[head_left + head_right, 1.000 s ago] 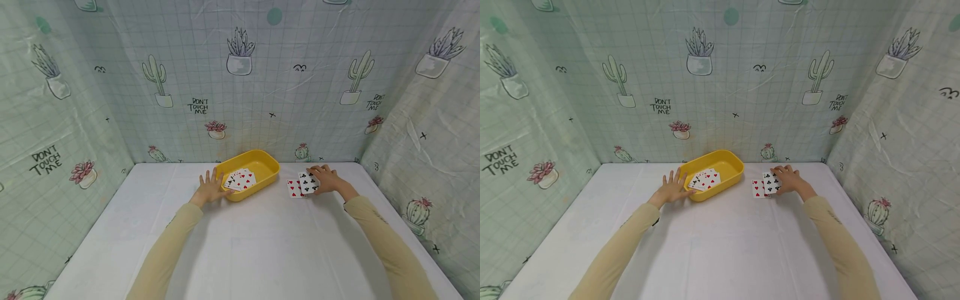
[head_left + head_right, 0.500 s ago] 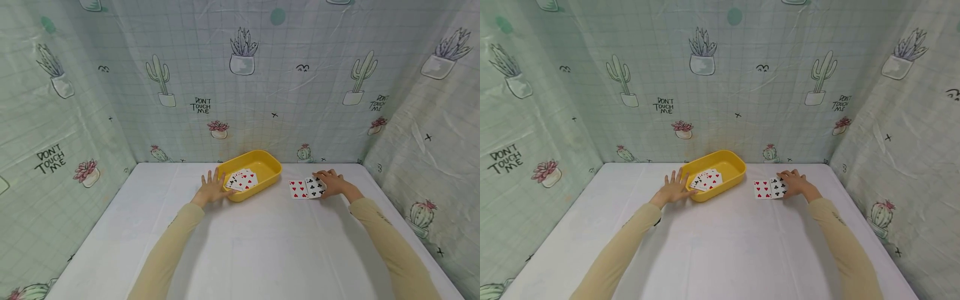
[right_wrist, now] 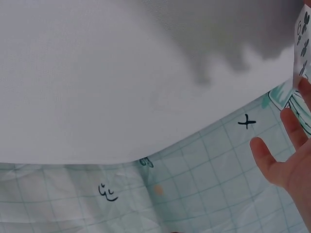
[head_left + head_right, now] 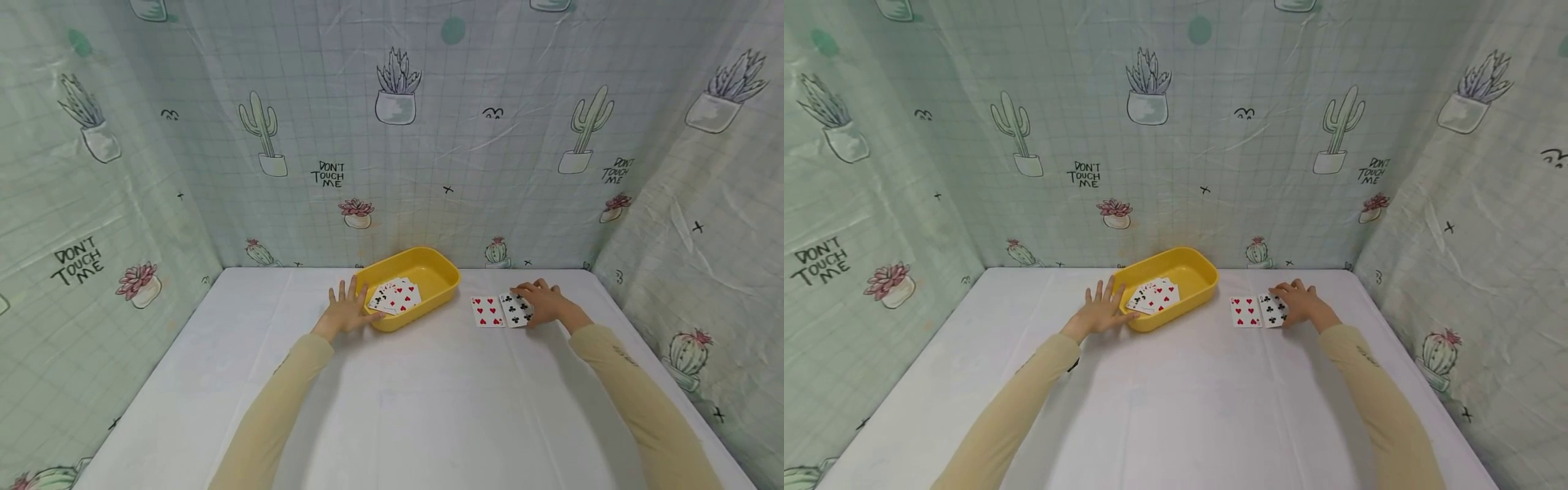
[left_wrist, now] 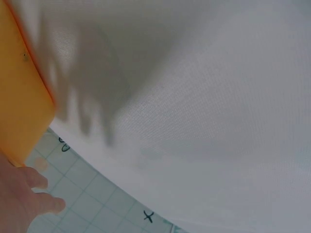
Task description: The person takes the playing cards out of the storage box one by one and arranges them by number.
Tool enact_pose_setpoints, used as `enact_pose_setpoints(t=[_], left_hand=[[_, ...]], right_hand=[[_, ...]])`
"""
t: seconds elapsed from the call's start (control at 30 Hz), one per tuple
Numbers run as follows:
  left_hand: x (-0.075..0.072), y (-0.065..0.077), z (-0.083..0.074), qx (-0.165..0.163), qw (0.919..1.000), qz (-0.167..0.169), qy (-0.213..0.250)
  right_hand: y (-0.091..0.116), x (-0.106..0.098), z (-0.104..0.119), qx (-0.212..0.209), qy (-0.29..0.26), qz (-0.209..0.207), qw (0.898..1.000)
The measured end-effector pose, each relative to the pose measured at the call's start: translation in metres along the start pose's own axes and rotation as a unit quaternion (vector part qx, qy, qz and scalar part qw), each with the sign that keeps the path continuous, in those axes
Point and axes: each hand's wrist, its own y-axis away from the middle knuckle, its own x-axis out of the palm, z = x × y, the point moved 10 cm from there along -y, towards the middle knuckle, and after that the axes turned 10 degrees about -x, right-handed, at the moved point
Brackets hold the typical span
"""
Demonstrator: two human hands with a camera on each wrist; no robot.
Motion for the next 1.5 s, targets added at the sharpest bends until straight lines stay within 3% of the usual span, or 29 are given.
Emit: enact_pose_setpoints(t=[0.87,1.5], left_hand=[[0.000,0.000,0.001,0.003,0.9999,-0.001,0.015],[0.004,-0.002,0.003,0.000,0.9999,0.005,0.013]], right_hand=[[0.000,0.014,-0.004,0.019,-0.004,0.019,1.000],[0.006,0.007,0.005,0.013,-0.024,0.024,0.999]])
